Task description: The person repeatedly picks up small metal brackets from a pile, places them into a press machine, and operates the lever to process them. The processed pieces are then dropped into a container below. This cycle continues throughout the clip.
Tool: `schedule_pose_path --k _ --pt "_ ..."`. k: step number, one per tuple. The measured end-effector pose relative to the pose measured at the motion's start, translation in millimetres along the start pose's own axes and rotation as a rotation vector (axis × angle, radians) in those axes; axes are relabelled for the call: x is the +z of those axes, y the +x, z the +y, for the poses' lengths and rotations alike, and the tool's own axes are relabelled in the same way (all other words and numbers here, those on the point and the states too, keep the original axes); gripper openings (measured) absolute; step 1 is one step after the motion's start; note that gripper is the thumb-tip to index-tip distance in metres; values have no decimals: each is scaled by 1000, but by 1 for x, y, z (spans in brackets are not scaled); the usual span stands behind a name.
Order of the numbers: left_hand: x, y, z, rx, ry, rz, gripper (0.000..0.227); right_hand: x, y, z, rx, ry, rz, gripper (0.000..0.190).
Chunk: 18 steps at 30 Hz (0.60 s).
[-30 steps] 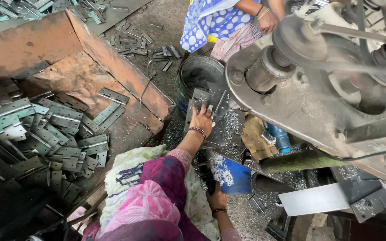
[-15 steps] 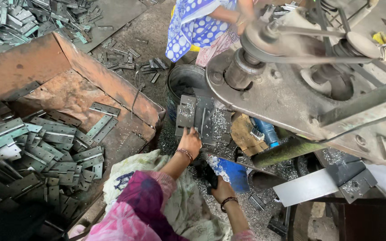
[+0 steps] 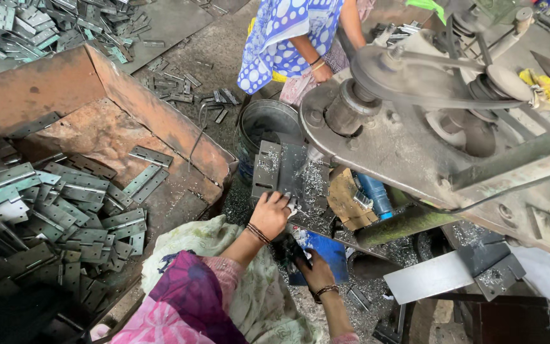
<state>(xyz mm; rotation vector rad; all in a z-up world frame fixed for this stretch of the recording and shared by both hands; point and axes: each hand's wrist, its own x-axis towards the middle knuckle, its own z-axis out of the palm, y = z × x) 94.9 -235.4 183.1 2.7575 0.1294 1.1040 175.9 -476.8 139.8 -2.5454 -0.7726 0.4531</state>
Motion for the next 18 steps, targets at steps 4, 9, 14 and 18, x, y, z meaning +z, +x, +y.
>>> schedule_pose_path --k 4,9,14,18 --pt "19 -1 -16 -381 -434 13 17 -13 30 3 -43 102 196 52" --pt "62 8 -23 -684 -990 -28 16 -19 67 9 -163 586 341 49" --pt "53 23 -31 -749 -634 -45 49 -19 86 7 -187 424 605 38" --pt "20 26 -33 -709 -51 -295 46 0 97 -12 -359 -110 529 38"
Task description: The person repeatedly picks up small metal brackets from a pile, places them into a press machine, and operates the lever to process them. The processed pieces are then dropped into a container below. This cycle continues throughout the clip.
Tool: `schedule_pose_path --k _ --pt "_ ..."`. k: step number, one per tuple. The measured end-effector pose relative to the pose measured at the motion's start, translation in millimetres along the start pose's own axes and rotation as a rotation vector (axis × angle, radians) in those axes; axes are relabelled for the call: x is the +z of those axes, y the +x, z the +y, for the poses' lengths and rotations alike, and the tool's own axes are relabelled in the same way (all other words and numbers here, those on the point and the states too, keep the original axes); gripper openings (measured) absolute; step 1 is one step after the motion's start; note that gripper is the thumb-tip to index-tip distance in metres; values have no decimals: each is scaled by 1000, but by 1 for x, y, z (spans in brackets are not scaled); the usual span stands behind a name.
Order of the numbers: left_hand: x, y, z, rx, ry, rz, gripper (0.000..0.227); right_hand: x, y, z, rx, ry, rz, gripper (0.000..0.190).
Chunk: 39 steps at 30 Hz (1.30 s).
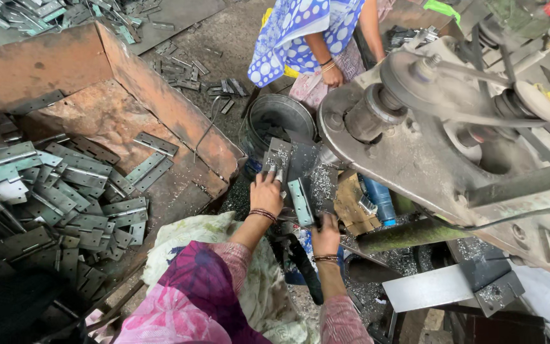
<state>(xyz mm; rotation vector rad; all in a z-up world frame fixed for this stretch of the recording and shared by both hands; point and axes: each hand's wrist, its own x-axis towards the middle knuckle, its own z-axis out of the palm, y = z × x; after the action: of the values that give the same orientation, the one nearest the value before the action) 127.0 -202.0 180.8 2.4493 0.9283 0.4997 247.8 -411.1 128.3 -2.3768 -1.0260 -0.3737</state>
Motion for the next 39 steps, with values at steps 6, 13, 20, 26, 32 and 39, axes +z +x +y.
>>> schedule_pose_path --k 6,13,20,26,32,39 --pt "-8 -28 18 275 178 -400 63 11 2 -50 -30 19 -177 66" --pt "12 -19 20 323 355 -359 39 -50 -60 -47 336 -151 -584 67" --pt "-5 -3 21 287 327 -432 35 -14 -121 -14 415 -174 -631 68" --pt "-14 -1 21 331 374 -459 34 -29 -104 -12 489 -155 -753 59" --pt "-1 -1 15 348 360 -409 38 -36 -90 1 327 -143 -768 54" --pt "6 -6 9 369 303 -274 46 23 -142 2 456 -172 -591 67"
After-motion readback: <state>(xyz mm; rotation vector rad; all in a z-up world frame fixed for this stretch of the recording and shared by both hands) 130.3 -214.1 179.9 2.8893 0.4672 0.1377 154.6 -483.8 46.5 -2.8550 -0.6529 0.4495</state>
